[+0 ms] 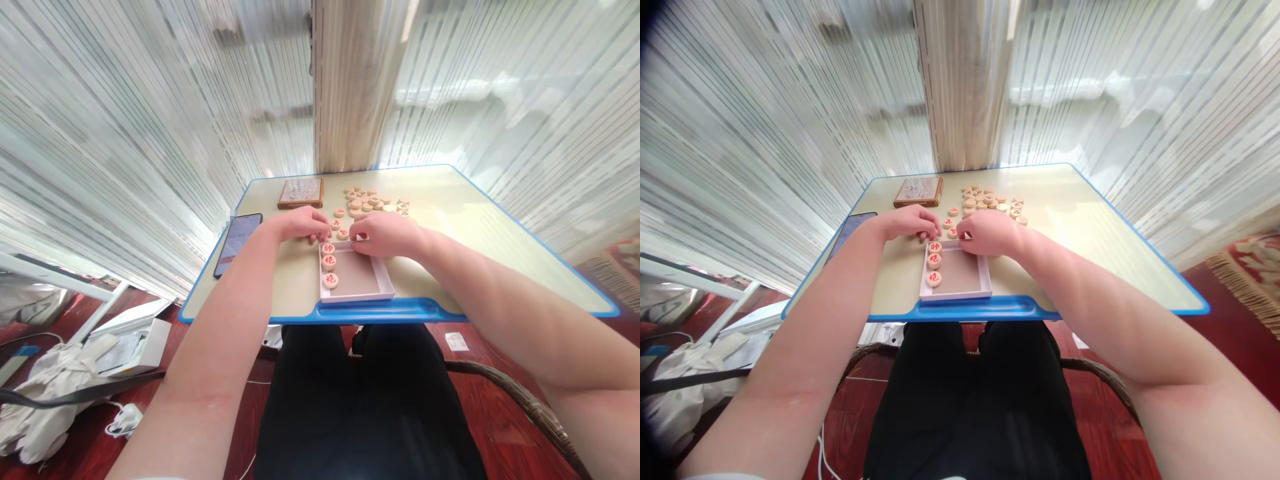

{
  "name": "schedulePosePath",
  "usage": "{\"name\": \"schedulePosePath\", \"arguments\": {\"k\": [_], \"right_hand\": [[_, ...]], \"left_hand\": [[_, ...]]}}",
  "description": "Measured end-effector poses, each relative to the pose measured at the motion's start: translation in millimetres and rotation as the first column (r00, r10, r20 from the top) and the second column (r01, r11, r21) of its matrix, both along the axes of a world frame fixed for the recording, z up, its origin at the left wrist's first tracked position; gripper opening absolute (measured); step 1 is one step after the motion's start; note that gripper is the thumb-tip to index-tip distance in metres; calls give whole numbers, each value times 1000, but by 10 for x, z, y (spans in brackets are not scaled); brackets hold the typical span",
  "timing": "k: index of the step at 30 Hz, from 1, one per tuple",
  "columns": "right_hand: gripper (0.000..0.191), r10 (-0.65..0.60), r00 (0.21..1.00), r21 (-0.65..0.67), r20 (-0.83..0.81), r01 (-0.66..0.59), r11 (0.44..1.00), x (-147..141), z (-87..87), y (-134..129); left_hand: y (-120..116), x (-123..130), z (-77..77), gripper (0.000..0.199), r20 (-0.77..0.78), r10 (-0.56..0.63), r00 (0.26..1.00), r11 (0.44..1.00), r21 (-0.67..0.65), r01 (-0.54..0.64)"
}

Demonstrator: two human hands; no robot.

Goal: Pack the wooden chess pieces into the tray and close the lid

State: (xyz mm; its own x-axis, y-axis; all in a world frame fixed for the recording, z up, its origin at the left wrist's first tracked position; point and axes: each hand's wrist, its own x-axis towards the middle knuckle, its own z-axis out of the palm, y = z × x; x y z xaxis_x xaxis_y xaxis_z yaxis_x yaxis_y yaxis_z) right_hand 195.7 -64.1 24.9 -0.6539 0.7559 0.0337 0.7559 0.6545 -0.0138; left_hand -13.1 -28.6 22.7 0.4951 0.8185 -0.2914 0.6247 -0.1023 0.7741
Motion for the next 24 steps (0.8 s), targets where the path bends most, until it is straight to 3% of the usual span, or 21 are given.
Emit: {"name": "schedulePosePath", "arguments": {"k": [10,24], "right_hand": [[26,-102,981,68,-164,115,991,33,-144,156],[24,-120,969,75,-218,139,987,34,-165,180]], "left_hand": [[42,-3,-62,17,55,101,993,993,58,-104],[43,-2,-69,16,65,126,990,990,55,-130]]}}
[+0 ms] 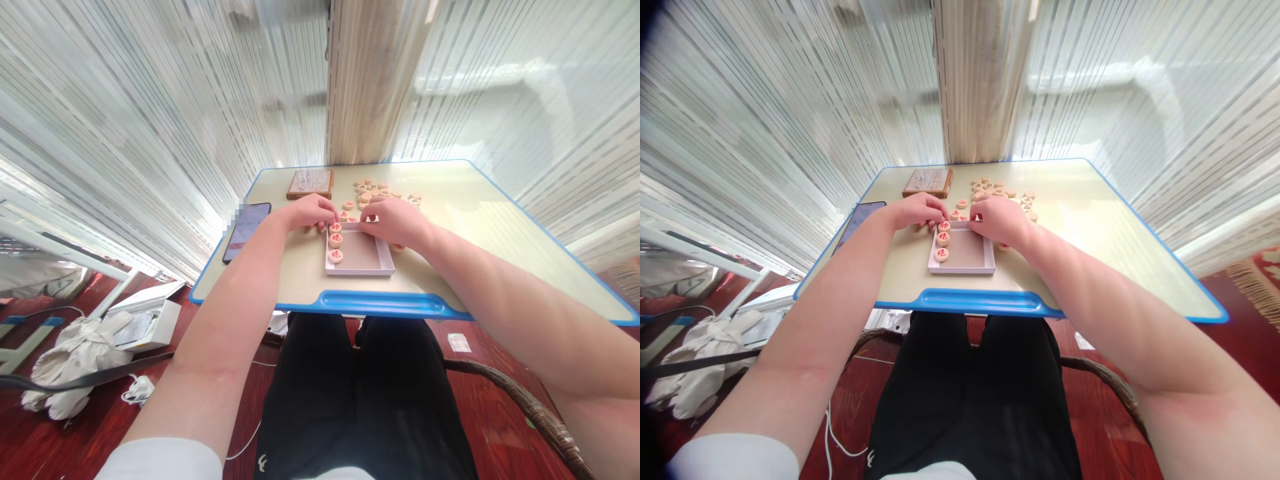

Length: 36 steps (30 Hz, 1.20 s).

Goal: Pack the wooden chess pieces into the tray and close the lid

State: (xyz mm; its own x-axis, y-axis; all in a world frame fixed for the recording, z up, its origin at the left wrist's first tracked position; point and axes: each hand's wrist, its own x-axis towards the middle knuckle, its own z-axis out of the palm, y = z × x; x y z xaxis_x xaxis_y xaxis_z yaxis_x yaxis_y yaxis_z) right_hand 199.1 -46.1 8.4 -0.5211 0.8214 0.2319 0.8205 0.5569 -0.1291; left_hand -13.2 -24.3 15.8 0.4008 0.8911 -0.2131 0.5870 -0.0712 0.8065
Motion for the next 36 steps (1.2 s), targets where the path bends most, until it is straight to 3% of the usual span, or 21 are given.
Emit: {"name": "schedulePosePath", "arguments": {"k": [9,12,15,19,36], "right_hand": [[22,-8,997,47,-73,12,999,-6,17,-44],[20,183,979,38,-86,-181,983,-32,76,-164],[19,392,916,-2,-90,-394,919,-89,107,-308],[19,483,872,-31,-79,-487,873,-150,81,-417],[19,442,884,-43,-153,-453,890,-214,19,-362]], "left_hand": [[37,-25,-31,18,27,-12,1000,1000,-16,12],[40,-25,-26,18,35,-17,999,999,-27,18],[40,-19,-19,18,39,-19,999,999,-29,20],[44,-13,-22,17,18,-11,1000,999,-36,12],[6,2,20,17,-9,-9,1000,1000,-28,9]]}}
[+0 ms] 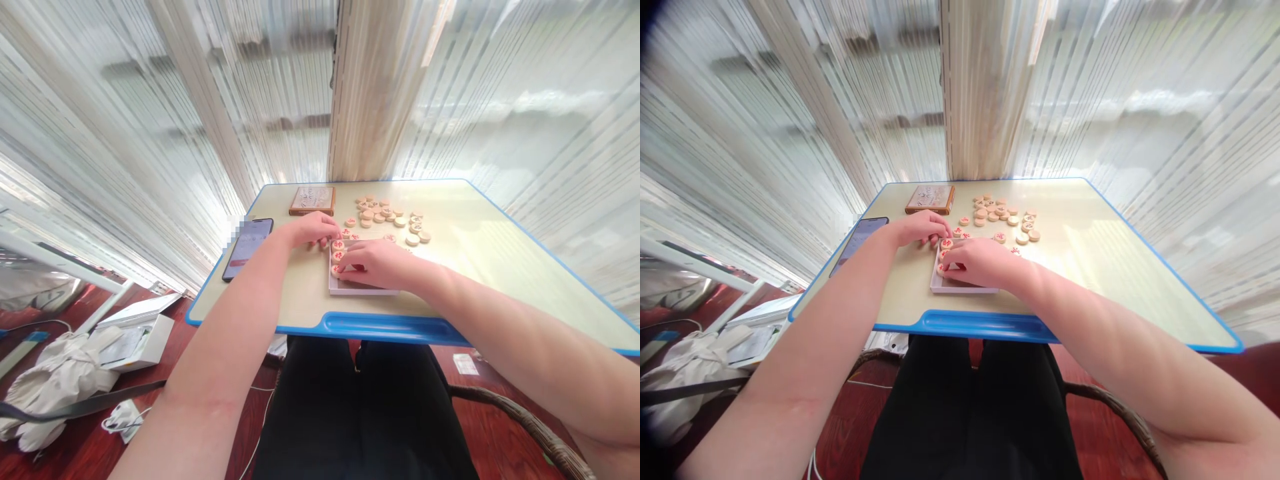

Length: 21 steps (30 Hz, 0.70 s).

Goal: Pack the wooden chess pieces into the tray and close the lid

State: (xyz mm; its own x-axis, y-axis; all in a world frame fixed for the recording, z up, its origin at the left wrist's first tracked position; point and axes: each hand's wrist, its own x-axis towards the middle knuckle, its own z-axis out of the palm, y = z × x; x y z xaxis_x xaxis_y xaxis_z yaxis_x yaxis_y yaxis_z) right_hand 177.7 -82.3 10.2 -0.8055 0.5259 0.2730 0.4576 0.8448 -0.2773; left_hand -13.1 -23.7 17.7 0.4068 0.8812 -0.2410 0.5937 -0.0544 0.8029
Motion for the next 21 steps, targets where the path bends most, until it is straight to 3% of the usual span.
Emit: {"name": "schedulePosePath", "arguments": {"k": [7,17,21], "right_hand": [[19,-197,980,89,20,194,977,51,28,99],[26,-158,987,98,-8,158,983,28,-84,141],[27,-261,961,151,-91,273,950,64,-28,167]], "left_hand": [[12,-3,-13,16,8,9,1000,1000,-5,-9],[25,-13,-25,17,17,0,1000,1000,-1,0],[29,-13,-29,15,27,16,999,1000,0,-16]]}}
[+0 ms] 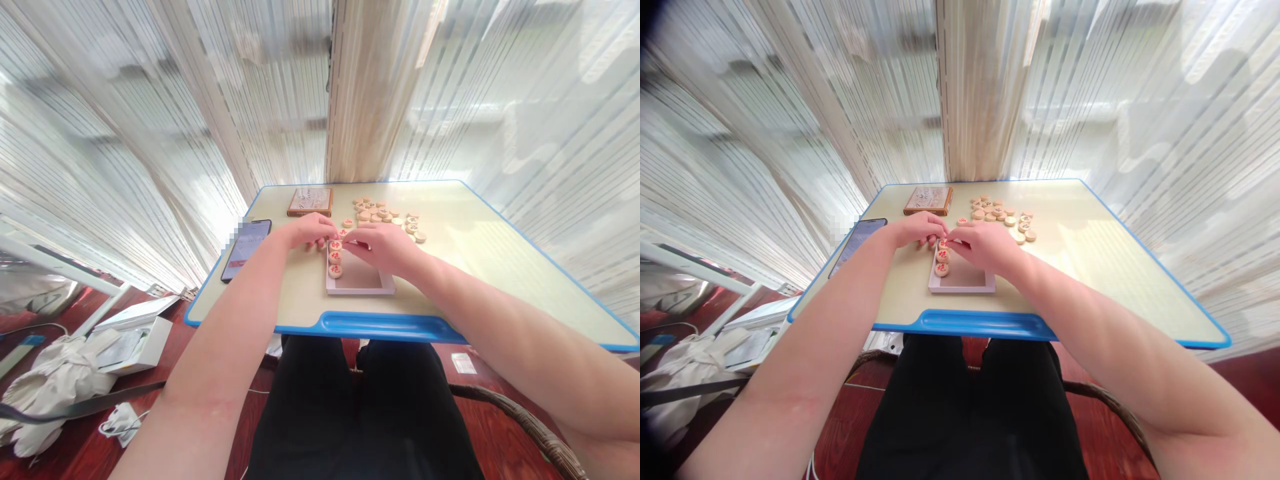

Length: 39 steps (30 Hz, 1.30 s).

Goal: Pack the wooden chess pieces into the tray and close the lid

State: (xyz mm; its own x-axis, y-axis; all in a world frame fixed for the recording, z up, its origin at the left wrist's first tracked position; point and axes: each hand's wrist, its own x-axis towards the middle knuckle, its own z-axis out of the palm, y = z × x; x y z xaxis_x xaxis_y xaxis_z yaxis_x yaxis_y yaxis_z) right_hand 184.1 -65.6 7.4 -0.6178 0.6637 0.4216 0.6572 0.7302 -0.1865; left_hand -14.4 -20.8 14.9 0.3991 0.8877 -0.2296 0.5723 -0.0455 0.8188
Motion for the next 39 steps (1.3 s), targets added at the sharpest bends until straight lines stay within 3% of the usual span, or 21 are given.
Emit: {"name": "schedulePosePath", "arguments": {"k": [4,8,12,15,19,24,27,30,34,39], "right_hand": [[22,-168,985,-47,41,170,984,81,90,62],[27,-154,978,-174,140,178,969,147,120,125],[22,-204,967,-185,156,231,955,146,96,153],[18,-238,961,-189,141,263,946,141,70,181],[16,-258,962,-227,87,271,935,181,37,255],[21,-228,970,-261,-80,200,944,282,-18,371],[27,-287,939,-198,-192,249,948,350,-68,463],[34,-266,954,-81,-140,256,963,396,-128,556],[33,-135,991,-65,-25,133,989,408,-198,641],[27,-215,973,-62,-78,211,976,408,-243,694]], "left_hand": [[4,-4,3,17,4,2,1000,999,-32,-2],[-7,23,10,17,12,28,1000,999,-19,-28],[-18,106,8,13,83,141,987,979,135,-152],[-4,157,-30,12,105,235,966,930,266,-255],[50,161,-153,11,79,288,954,882,365,-297],[98,136,-273,14,104,279,955,897,326,-298],[91,136,-262,15,80,262,962,921,275,-274],[74,149,-227,15,84,270,959,927,245,-282],[62,165,-198,15,120,289,950,923,226,-310],[71,161,-201,14,122,294,948,924,218,-314]]}}
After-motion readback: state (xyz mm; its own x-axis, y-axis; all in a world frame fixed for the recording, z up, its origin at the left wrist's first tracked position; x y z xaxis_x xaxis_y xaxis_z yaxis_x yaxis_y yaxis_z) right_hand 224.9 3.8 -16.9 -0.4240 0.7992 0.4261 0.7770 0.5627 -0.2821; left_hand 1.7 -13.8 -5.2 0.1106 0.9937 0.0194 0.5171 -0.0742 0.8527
